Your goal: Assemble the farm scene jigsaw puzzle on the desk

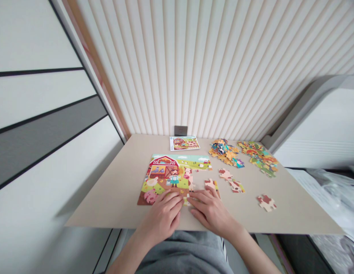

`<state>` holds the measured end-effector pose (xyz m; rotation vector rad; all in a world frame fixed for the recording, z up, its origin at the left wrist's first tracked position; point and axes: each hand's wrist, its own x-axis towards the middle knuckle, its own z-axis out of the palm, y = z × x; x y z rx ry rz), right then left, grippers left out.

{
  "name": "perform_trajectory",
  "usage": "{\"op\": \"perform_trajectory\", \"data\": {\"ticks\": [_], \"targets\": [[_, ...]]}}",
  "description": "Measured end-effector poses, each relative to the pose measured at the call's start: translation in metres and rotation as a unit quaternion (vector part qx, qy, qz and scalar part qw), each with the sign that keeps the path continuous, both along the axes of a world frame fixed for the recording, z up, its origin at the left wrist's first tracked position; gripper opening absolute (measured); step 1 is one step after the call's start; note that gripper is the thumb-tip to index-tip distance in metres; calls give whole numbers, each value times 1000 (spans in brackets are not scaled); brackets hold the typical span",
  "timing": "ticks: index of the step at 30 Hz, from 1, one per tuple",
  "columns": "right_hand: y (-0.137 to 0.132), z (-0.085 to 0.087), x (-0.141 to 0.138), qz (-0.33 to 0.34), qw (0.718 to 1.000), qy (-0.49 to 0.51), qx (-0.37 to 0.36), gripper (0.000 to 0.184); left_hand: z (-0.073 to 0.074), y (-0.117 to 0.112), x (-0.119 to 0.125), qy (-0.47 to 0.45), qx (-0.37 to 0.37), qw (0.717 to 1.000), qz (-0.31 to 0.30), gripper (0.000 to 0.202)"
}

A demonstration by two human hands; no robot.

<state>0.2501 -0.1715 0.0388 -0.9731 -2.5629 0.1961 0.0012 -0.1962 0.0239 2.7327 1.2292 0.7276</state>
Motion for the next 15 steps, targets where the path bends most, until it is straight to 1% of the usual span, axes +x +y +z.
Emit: {"op": "perform_trajectory", "data": {"ticks": [3,7,11,15], "targets": [[-3,0,5,8,1000,0,21,34,0,-2,-1,10,-6,1000,-2,41],[-6,-2,7,-1,999,-1,50,33,3,-3,-1,32,-16,999,13,44],[-7,-1,5,-5,999,-18,41,38,4,-2,0,54,-12,998,4,49],[-7,2,2,-5,999,-24,38,41,3,1,0,53,-7,999,-5,58]]}}
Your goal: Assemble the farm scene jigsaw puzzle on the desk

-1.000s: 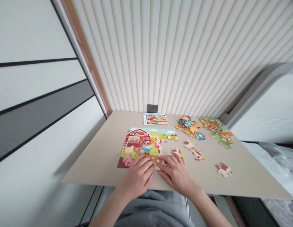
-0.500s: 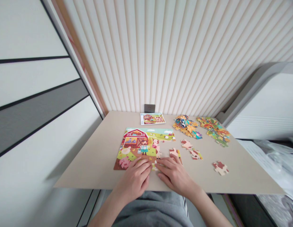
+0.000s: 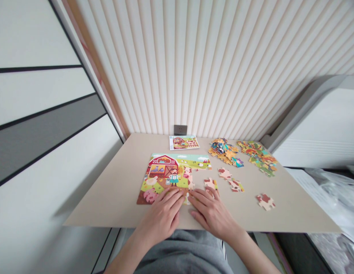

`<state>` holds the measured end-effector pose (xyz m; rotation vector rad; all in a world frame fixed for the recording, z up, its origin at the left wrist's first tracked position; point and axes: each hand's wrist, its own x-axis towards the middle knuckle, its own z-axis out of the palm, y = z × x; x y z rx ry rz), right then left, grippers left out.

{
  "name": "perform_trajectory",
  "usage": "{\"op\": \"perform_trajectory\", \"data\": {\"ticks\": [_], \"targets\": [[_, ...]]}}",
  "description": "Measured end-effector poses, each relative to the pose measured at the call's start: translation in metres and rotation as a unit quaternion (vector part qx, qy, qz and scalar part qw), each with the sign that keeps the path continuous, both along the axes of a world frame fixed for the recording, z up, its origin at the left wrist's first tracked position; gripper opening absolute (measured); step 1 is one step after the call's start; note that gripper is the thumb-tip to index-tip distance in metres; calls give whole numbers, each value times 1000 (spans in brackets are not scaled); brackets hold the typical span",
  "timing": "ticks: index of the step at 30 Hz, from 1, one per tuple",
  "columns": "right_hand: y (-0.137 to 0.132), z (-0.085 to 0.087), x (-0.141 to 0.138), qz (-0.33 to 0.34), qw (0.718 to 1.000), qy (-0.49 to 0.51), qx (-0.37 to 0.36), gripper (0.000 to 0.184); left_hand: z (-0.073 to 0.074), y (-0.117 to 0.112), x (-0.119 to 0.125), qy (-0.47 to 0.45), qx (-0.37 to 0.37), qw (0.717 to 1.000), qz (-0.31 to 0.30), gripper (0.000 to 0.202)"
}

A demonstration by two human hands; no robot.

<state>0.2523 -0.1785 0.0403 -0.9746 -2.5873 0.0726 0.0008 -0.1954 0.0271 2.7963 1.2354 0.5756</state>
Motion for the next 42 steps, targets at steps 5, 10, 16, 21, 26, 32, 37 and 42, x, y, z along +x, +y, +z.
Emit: {"op": "perform_trajectory", "data": {"ticks": [5,10,16,21,26,32,37,42], "targets": [[4,3,-3,-1,1000,14,-13,35,4,2,1,-12,-12,1000,-2,55],[7,1,-6,-25,999,42,-20,32,4,2,0,-8,-3,1000,0,57],[4,-3,-6,-34,998,45,3,37,4,4,1,-24,-8,1000,1,56],[16,6,0,4,1000,29,-2,39,8,7,14,-28,-14,999,21,61],[38,5,4,18,1000,0,5,38,8,8,30,-33,-23,997,69,53],[46,-4,2,21,1000,-9,4,37,6,8,32,-43,-23,997,61,55],[40,-5,3,46,999,5,10,31,6,7,33,-45,-37,995,86,52],[28,-5,4,29,999,21,23,35,7,3,33,-42,-36,994,96,49]]}}
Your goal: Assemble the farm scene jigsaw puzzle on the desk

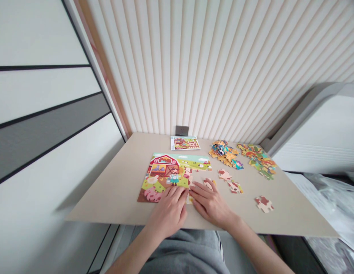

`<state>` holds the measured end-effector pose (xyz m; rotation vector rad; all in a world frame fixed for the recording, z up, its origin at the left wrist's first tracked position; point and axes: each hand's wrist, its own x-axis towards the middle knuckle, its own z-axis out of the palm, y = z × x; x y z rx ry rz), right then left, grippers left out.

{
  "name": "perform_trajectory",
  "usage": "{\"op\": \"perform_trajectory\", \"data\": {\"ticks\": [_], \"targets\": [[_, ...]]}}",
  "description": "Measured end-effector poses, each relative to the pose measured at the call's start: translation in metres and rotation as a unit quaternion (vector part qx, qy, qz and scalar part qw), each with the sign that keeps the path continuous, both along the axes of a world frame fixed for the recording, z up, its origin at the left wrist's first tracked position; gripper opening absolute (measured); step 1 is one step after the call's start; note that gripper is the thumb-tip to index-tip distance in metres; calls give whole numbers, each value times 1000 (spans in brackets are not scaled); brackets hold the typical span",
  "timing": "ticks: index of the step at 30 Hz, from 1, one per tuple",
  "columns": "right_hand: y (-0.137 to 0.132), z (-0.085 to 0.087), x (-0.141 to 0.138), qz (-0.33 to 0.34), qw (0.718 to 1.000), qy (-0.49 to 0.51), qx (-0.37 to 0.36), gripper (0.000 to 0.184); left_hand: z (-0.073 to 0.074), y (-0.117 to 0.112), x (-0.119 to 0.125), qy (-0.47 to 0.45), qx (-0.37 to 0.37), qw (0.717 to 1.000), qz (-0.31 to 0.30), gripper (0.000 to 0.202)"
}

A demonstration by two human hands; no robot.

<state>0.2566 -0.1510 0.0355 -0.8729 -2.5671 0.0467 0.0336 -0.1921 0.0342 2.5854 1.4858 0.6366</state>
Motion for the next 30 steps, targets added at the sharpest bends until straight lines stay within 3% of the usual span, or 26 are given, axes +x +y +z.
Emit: {"op": "perform_trajectory", "data": {"ticks": [4,8,11,14,17,19,24,30], "targets": [[-12,-6,14,-63,997,41,23,35,-4,0,1,-14,16,1000,11,51],[-22,-19,56,-170,982,69,32,30,-9,-1,-15,-8,62,998,12,47],[-23,-26,100,-231,969,69,49,27,-12,2,-57,14,94,994,51,41],[-20,-27,134,-293,954,44,42,29,-23,12,-115,23,111,990,85,40],[-16,-25,144,-355,934,18,15,35,-42,25,-166,20,102,986,129,40],[-13,-26,142,-378,926,12,-9,39,-55,31,-184,-10,78,988,131,43],[5,-27,130,-398,916,30,-44,44,-68,32,-184,1,77,988,135,43],[51,-24,124,-319,942,54,-93,45,-68,28,-179,25,79,987,135,44]]}}
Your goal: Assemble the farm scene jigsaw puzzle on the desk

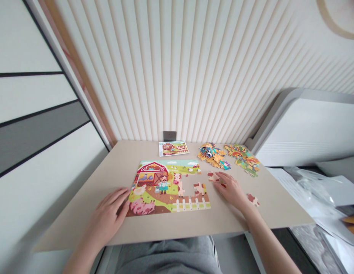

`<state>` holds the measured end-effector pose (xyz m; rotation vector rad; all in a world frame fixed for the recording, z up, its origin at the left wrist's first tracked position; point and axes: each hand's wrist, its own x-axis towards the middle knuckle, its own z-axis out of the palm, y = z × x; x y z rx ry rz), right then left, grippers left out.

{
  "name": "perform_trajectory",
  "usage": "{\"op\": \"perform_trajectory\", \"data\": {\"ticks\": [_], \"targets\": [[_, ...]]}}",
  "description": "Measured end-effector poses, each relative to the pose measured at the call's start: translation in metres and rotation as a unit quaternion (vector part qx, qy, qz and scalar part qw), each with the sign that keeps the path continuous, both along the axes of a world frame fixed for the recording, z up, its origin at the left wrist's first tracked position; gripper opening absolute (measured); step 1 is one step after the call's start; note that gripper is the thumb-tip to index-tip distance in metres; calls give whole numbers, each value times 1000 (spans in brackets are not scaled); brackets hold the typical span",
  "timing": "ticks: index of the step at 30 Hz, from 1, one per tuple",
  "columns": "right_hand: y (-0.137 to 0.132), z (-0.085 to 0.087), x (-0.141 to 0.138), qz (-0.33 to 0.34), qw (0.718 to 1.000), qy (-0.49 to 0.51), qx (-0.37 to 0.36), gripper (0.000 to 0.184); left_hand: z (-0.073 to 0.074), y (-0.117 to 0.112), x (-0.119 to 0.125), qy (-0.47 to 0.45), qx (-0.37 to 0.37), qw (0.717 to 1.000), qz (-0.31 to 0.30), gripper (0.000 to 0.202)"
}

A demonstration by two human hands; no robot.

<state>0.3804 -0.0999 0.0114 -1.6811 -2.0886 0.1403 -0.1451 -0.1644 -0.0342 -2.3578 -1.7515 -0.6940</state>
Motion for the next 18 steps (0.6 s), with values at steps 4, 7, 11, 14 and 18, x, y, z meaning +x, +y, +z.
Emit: {"op": "perform_trajectory", "data": {"ticks": [4,7,11,14,18], "targets": [[16,1,0,36,999,9,-20,43,-1,-1,0,-3,-6,1000,2,44],[15,3,2,29,999,6,-18,46,0,-1,1,-8,-4,1000,3,43],[11,9,-5,44,998,34,6,50,1,-1,1,-15,3,1000,3,43],[13,14,-23,80,995,52,14,49,1,-1,1,-11,3,1000,2,44],[21,19,-51,124,991,56,-9,46,3,-2,1,-2,1,1000,0,44]]}}
